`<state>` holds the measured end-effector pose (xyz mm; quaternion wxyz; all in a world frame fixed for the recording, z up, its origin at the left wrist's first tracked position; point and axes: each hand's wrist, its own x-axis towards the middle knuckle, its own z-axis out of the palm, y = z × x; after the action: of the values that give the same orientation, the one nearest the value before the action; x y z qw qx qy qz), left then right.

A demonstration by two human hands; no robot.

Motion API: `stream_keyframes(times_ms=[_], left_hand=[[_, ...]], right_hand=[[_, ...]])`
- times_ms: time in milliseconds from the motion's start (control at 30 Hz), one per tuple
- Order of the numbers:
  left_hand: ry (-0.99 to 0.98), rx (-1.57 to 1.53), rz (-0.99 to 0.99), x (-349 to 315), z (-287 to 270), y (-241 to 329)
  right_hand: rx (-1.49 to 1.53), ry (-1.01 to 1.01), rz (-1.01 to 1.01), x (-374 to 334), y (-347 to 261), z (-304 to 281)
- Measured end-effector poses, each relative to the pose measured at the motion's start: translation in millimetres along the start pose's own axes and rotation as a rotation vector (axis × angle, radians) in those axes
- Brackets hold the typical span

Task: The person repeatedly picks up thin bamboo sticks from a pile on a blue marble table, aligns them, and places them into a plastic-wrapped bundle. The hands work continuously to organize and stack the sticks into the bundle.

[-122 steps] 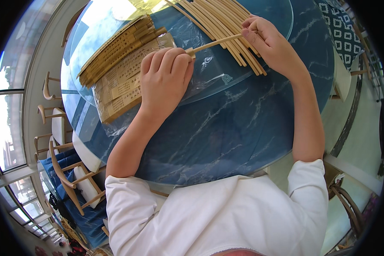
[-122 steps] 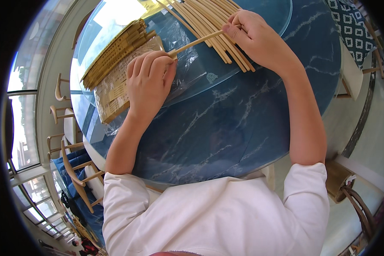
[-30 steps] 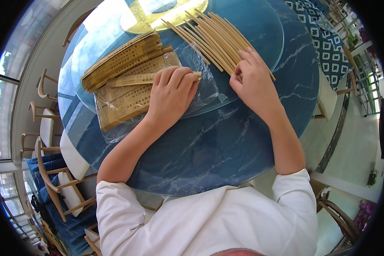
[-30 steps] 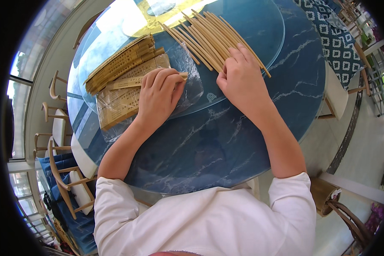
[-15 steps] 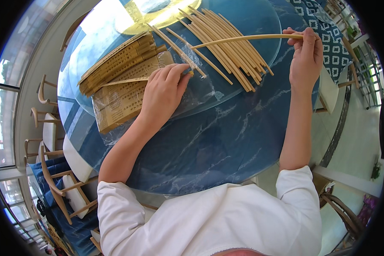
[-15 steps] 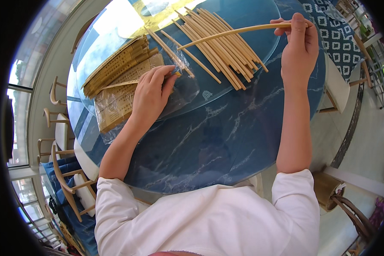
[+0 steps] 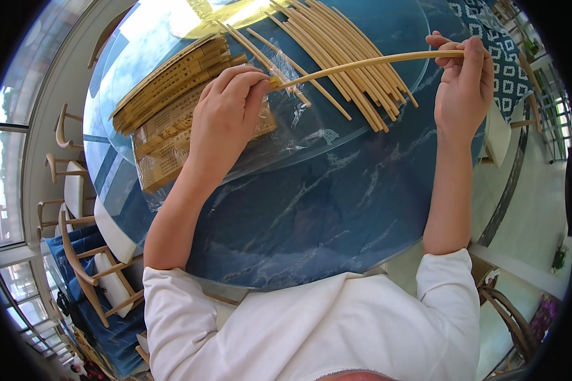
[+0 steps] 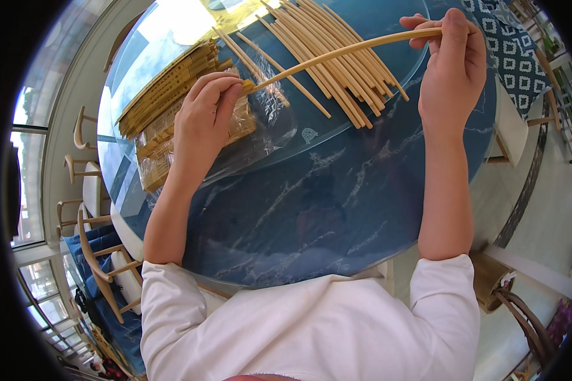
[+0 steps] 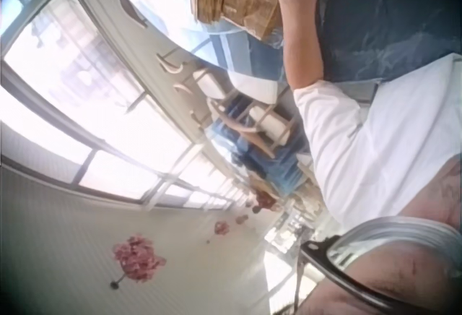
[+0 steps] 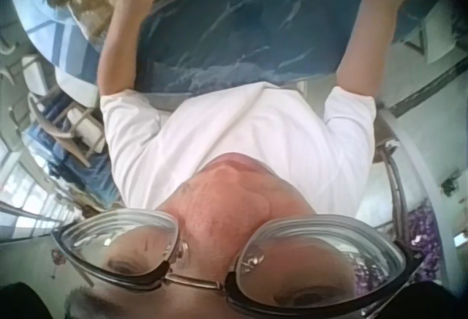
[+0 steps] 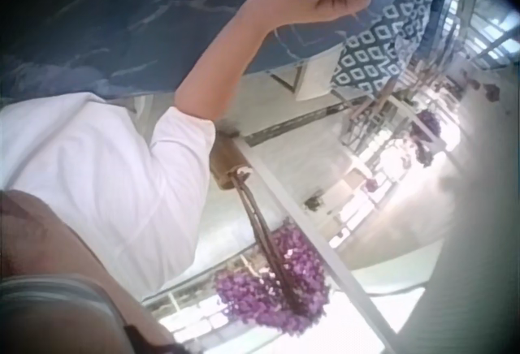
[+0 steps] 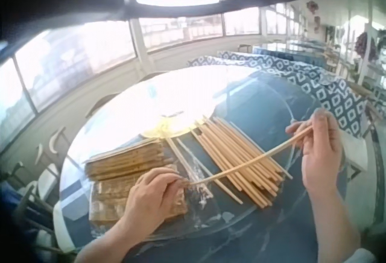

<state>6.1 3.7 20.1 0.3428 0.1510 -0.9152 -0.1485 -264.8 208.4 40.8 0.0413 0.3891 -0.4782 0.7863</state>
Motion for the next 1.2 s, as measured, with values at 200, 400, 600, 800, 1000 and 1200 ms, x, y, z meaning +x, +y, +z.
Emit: stream_keyframes(times_ms=[200,400,600,800,1000,1200], left_hand=[[-0.013,-0.004,0.005,0.9,0.6,-1.6],[-0.025,-0.029,-0.038,-2.1,1.3,3.8],[0.0,0.03,0.017,-0.3,1.9,0.3],[0.021,0.023,-0.004,-1.0,-0.6,2.9],[0.014,-0.007,-0.028,0.0,-3.2,4.2],[0.023,-0.001,-0.004,-1.0,-3.7,7.7]], right_hand=[[0.038,0.027,-0.009,5.3,11.2,-21.4],[0.028,-0.005,-0.024,-1.6,9.4,-10.1],[0.022,0.066,0.163,-1.5,17.2,-13.3],[-0.119,0.129,0.303,-10.0,20.1,8.3],[-0.214,0.063,0.402,-12.7,31.3,8.1],[-0.598,-0.183,0.346,-28.8,29.5,18.6]])
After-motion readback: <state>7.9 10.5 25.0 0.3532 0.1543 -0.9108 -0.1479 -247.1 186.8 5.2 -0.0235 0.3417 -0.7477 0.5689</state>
